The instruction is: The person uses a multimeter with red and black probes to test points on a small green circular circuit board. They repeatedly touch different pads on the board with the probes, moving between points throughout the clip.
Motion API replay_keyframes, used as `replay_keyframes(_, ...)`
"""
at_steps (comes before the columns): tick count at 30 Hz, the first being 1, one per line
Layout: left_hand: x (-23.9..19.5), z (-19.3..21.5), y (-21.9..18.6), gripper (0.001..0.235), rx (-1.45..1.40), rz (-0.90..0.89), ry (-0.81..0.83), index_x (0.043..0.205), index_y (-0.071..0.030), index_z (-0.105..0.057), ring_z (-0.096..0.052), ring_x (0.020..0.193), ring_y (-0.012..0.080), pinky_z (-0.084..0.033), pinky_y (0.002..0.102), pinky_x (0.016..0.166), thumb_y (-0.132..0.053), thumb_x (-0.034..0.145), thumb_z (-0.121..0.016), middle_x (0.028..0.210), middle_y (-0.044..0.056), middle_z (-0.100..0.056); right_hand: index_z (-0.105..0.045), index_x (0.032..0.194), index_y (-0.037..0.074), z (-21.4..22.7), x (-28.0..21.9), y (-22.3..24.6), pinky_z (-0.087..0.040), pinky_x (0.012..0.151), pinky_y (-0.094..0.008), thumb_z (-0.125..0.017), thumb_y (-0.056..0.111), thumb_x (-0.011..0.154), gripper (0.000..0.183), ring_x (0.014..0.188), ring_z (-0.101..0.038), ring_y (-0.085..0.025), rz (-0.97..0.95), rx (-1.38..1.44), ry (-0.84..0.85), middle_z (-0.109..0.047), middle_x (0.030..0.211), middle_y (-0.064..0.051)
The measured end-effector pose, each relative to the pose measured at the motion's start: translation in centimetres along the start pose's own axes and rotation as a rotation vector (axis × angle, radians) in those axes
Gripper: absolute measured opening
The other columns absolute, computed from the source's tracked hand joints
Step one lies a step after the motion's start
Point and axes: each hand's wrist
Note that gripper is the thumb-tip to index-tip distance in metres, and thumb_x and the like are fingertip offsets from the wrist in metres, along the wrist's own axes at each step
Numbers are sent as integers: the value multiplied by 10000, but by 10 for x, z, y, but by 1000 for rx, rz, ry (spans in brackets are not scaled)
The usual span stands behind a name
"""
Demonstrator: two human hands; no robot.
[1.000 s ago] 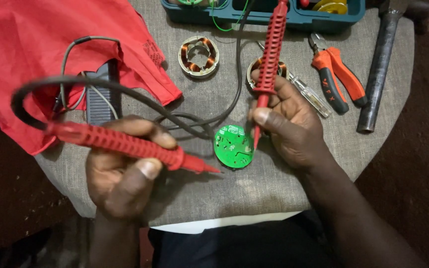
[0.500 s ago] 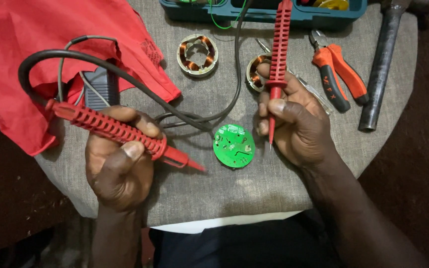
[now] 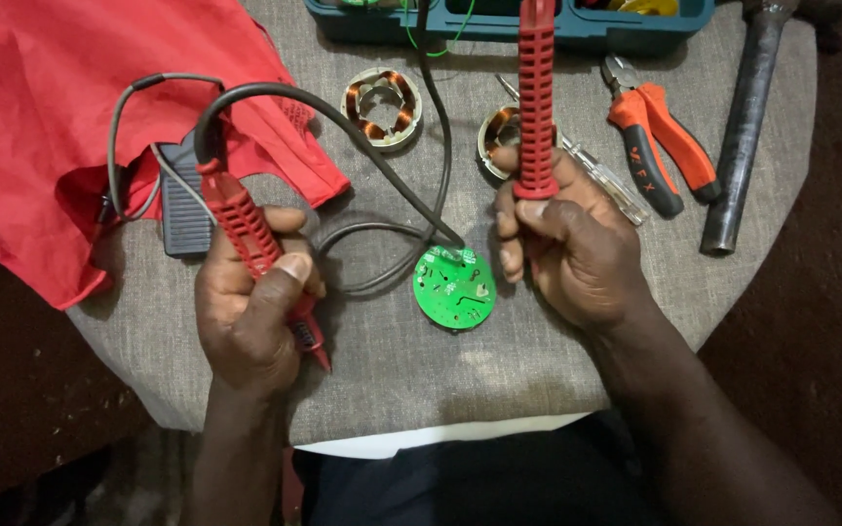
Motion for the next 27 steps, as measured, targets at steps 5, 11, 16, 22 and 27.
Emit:
replay_keyframes(5,1,0,3,288,-69,-1,-18,1219,-62,-632,-507,620,107,-393,231,571,-194,963,-626,734,32,-561,-597,1383,34,-2,-1,3,-415,459,-288,-508,91,1001,397,525,-508,-133,-23,-7,-46,-563,800,-41)
replay_keyframes(11,4,-1,8,273,-67,2,-57,1194,-47,-632,-507,594,113,-389,229,551,-170,950,-625,728,45,-563,-588,1344,42,1,-1,2,-408,449,-294,-495,45,969,387,536,-490,-115,-37,-27,-26,-561,797,-29)
replay_keyframes(16,5,0,9,272,-61,-6,-55,1193,-39,-623,-488,573,114,-385,230,538,-168,953,-624,718,46,-545,-560,1335,42,1,-1,-1,-402,438,-251,-492,54,1005,337,538,-459,-88,-17,-105,49,-522,816,-2)
replay_keyframes(22,4,-1,8,264,-73,11,-44,1192,-43,-615,-473,572,121,-375,241,546,-164,958,-613,695,62,-545,-540,1150,85,-30,-14,18,-416,524,-243,-601,-32,966,227,655,-465,-142,-188,-154,-32,-508,904,-53)
replay_keyframes(27,4,2,10,295,-83,39,-79,1173,-53,-638,-504,584,124,-393,233,566,-200,917,-644,704,60,-572,-557,1355,79,-19,-28,29,-538,469,-269,-722,32,874,511,604,-570,-120,-297,-638,140,-694,1126,-117)
Point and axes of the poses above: each hand's wrist, its own x-axis towards the middle knuckle, its own z-axis out of the back of the hand, y = z × x
